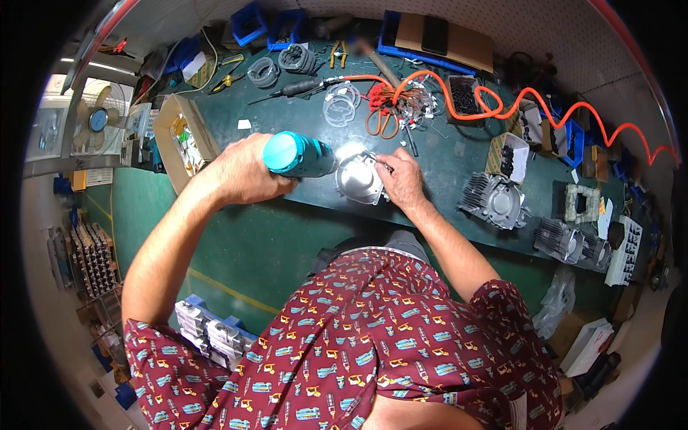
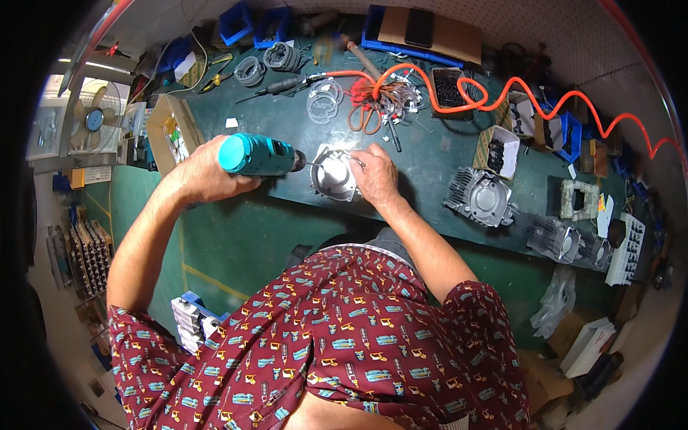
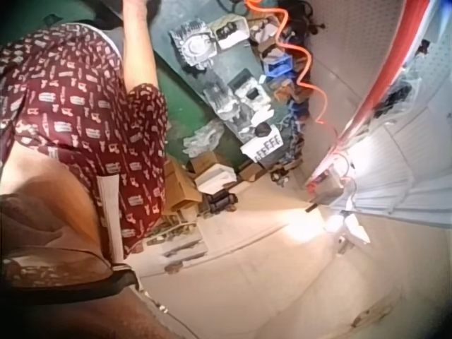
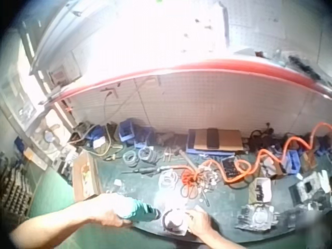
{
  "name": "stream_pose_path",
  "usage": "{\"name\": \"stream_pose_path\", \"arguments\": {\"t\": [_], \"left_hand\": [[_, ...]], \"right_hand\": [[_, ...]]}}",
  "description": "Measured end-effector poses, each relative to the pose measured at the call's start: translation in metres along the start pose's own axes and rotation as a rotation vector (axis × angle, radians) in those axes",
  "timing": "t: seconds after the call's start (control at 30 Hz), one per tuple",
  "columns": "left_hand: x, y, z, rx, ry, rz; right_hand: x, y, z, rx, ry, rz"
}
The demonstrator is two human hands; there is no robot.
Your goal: The person uses a cordless drill to fasten screws into a metallic housing on a workbench, then switches to a pneumatic screwdriver to continue tightening screws. The person handles multiple similar housings and small fasteners throughout the sequence.
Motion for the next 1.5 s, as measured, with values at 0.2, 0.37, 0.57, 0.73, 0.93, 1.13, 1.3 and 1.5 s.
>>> {"name": "stream_pose_path", "arguments": {"t": [0.2,0.37,0.57,0.73,0.93,1.13,1.3,1.5], "left_hand": [[0.004,0.007,-0.015,0.004,0.157,0.046],[-0.003,0.002,-0.009,0.014,0.129,0.031],[0.008,-0.023,-0.019,-0.091,-0.08,-0.08],[-0.003,-0.053,-0.012,-0.273,-0.554,-0.255],[-0.096,-0.065,0.039,-0.112,-0.849,-0.298],[-0.137,-0.058,0.045,-0.085,-1.065,-0.268],[-0.141,-0.061,0.042,-0.094,-1.164,-0.247],[-0.146,-0.065,0.054,-0.084,-1.093,-0.261]], "right_hand": [[-0.002,-0.001,-0.001,-0.009,0.002,-0.008],[-0.001,0.002,0.0,0.01,-0.03,-0.02],[0.002,0.005,-0.033,-0.419,0.485,-0.029],[0.027,-0.004,-0.044,-0.702,1.185,0.037],[0.034,-0.019,-0.04,-0.725,1.226,0.099],[0.03,-0.031,-0.037,-0.794,1.104,0.083],[0.026,-0.032,-0.025,-0.8,1.069,0.128],[0.027,-0.03,-0.02,-0.749,0.991,0.248]]}}
Point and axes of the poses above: each hand's wrist, its own y-axis towards the middle knuckle, its own x-axis out of the back of the hand, z = x × y, the point moved 8 cm from there along y, towards the middle knuckle, and after that the axes turned 2 degrees about -y, right-handed, at the moved point
